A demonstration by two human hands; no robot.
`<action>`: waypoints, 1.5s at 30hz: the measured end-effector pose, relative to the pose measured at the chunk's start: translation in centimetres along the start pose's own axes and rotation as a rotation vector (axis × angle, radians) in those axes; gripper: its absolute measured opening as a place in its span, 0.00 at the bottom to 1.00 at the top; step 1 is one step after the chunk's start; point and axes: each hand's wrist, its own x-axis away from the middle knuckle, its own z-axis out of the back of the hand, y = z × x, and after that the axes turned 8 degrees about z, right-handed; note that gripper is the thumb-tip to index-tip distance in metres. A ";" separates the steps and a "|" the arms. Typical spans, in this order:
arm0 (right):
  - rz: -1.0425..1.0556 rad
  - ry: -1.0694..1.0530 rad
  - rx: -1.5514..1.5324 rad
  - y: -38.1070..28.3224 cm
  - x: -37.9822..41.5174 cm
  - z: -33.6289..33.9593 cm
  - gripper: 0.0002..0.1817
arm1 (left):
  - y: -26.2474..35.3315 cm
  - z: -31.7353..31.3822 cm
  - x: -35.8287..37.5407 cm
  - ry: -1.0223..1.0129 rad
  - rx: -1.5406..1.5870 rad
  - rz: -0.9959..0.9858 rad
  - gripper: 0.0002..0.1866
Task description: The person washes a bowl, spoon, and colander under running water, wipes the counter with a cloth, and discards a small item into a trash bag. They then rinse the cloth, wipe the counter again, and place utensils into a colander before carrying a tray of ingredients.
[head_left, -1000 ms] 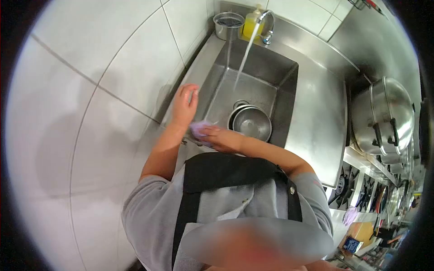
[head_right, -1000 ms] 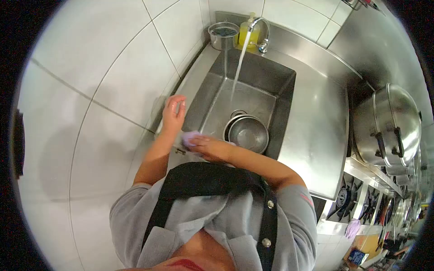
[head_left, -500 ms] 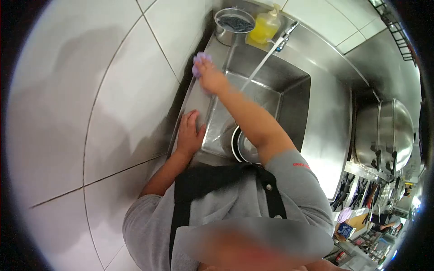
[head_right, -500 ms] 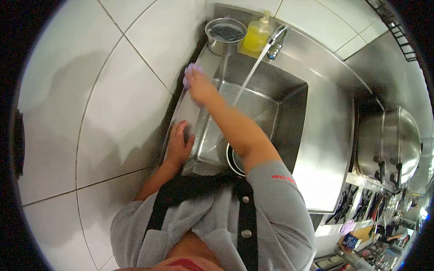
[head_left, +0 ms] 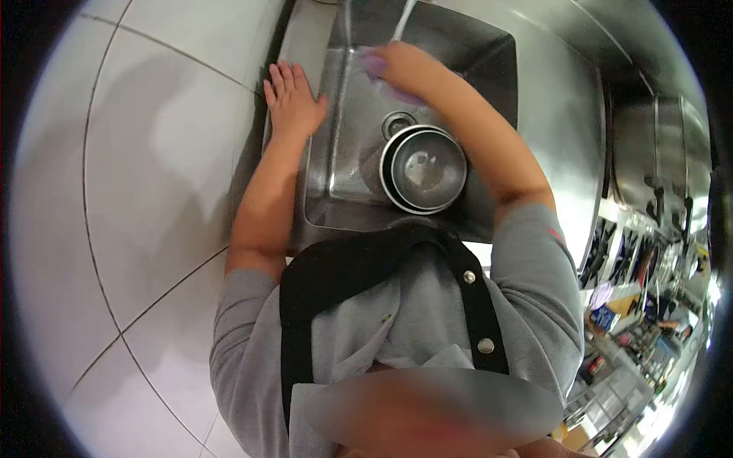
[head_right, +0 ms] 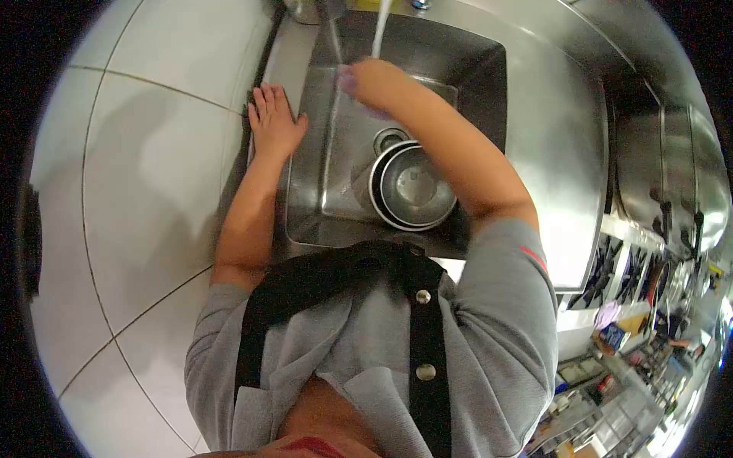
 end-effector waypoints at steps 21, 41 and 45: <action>-0.150 0.445 -0.113 7.2 16.1 -10.2 0.22 | 12.2 -22.3 4.4 -0.911 0.469 -0.084 0.19; -0.314 0.686 -1.621 15.7 -10.6 -15.1 0.08 | 11.8 -11.7 -11.5 -0.414 0.268 0.100 0.15; -0.426 1.132 -1.742 15.4 -12.0 -16.7 0.11 | 12.1 -10.3 -9.9 -0.583 0.373 0.018 0.21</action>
